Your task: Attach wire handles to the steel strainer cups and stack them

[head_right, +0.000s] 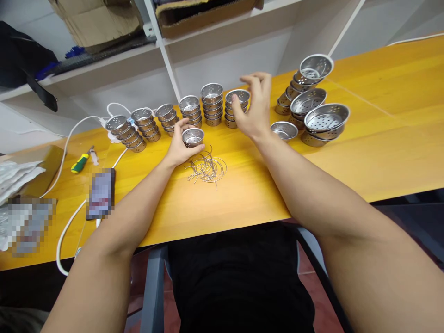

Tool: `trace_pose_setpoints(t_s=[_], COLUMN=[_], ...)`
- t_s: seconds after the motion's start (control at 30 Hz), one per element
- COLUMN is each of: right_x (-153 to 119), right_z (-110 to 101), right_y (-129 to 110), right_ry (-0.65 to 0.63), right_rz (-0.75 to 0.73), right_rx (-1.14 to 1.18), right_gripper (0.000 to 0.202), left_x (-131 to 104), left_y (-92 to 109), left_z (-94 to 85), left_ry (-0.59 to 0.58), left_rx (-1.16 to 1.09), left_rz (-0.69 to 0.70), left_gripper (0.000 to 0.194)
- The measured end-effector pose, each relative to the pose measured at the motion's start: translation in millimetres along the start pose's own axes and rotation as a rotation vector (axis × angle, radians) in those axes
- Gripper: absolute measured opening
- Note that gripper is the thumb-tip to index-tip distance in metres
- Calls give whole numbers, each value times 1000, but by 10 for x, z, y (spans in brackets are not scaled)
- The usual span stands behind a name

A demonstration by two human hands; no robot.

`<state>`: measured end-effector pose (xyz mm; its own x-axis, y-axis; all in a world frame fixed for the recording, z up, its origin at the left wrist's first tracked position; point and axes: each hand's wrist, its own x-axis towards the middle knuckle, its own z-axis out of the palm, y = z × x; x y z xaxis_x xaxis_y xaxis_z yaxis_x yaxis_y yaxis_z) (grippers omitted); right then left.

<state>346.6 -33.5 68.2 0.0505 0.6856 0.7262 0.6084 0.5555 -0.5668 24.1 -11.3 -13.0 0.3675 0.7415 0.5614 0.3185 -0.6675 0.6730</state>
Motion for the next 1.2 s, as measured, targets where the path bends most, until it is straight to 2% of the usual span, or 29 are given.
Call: trace_pose_setpoints(t_s=[0.07, 0.17, 0.23, 0.33, 0.43, 0.6, 0.73, 1.0, 1.1, 1.2], right_x=[-54, -191, -294, -419, -490, -525, -519, -523, -505, -478], right_z=[38, 178, 283, 410, 491, 546, 538, 549, 547, 552], right_y=[-174, -409, -534, -645, -660, -589, -547, -560, -571, -573], right_ry=[-124, -363, -426, -425, -440, -473, -516, -512, -521, -504], right_rz=[-7, -84, -129, -146, -144, -62, 17, 28, 48, 70], right_rx=[79, 173, 198, 190, 215, 363, 438, 434, 482, 527], right_gripper=[56, 44, 40, 39, 36, 31, 35, 30, 37, 54], left_x=[10, 30, 38, 42, 43, 48, 60, 77, 71, 65], left_y=[-16, 99, 217, 362, 405, 287, 191, 209, 236, 261], left_z=[9, -19, -49, -84, -97, -75, -63, -87, -76, -71], left_ry=[23, 50, 50, 52, 75, 63, 72, 81, 55, 37], left_rx=[55, 93, 110, 151, 195, 196, 197, 209, 215, 214], left_rz=[50, 94, 99, 98, 110, 189, 244, 262, 238, 238], left_gripper=[133, 134, 131, 123, 114, 109, 107, 100, 100, 94])
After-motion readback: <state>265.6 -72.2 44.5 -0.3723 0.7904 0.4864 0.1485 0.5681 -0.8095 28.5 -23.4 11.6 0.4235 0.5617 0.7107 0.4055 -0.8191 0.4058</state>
